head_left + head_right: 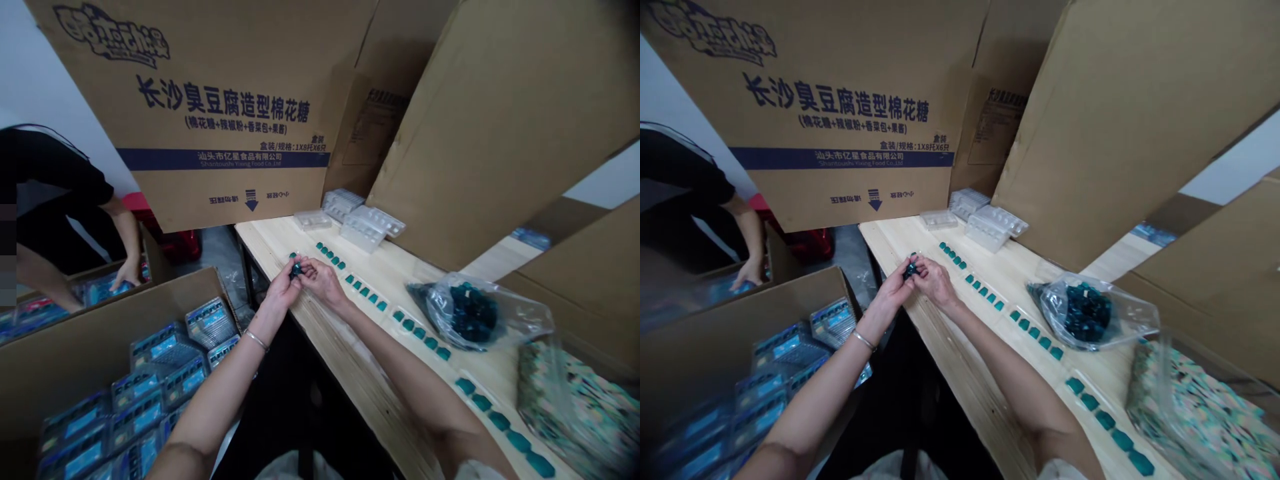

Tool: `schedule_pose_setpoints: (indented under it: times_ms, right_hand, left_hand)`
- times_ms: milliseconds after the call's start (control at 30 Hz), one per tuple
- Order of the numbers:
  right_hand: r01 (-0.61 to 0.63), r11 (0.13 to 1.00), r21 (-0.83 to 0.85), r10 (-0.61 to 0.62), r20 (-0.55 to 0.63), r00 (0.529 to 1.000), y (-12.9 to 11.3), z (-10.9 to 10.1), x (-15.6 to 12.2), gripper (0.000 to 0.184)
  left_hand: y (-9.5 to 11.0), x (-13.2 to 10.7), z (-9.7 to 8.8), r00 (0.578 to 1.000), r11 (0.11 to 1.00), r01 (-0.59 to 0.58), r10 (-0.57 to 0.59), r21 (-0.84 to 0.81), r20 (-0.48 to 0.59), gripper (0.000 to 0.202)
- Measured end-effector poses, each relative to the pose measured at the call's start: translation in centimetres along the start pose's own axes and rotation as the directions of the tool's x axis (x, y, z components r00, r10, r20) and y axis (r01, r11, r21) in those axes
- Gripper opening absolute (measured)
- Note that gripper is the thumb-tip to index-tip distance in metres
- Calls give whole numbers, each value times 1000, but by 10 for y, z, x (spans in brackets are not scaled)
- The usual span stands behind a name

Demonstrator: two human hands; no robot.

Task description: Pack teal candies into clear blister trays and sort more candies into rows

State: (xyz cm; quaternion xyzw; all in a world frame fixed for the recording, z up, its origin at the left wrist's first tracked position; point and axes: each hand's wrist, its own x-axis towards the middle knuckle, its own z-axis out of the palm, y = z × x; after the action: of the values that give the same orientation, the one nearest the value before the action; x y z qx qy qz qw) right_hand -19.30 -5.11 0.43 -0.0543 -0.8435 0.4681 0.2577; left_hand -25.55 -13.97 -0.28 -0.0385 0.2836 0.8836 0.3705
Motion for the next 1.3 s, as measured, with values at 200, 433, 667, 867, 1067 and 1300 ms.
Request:
schedule_pose_setpoints:
  times_ms: [200, 433, 667, 867, 1067, 1300]
  right_hand:
    - [-200, 927, 318, 203, 22, 979, 0, -25, -4, 24]
    - [-254, 880, 400, 266, 26, 964, -2, -37, -6, 28]
    - [-183, 924, 336, 203, -26, 979, 5, -36, -4, 18]
    - [-9, 1000, 20, 11, -112, 994, 7, -36, -8, 16]
    - [230, 951, -205, -239, -18, 971, 4, -36, -10, 20]
    - [-234, 945, 231, 226, 58, 972, 12, -27, 0, 17]
  left_hand:
    - [-2, -5, -4, 1000, 1000, -6, 5, 30, 17, 8]
    - [-10, -13, -2, 977, 964, -89, 35, 251, 210, 29]
    - [-12, -12, 0, 952, 777, -295, 189, 556, 241, 34]
    - [-13, -7, -1, 906, 510, -412, 321, 755, 278, 28]
    - [-14, 0, -6, 835, 313, -522, 375, 793, 402, 18]
    - [-14, -3, -20, 602, -196, -664, 432, 722, 671, 16]
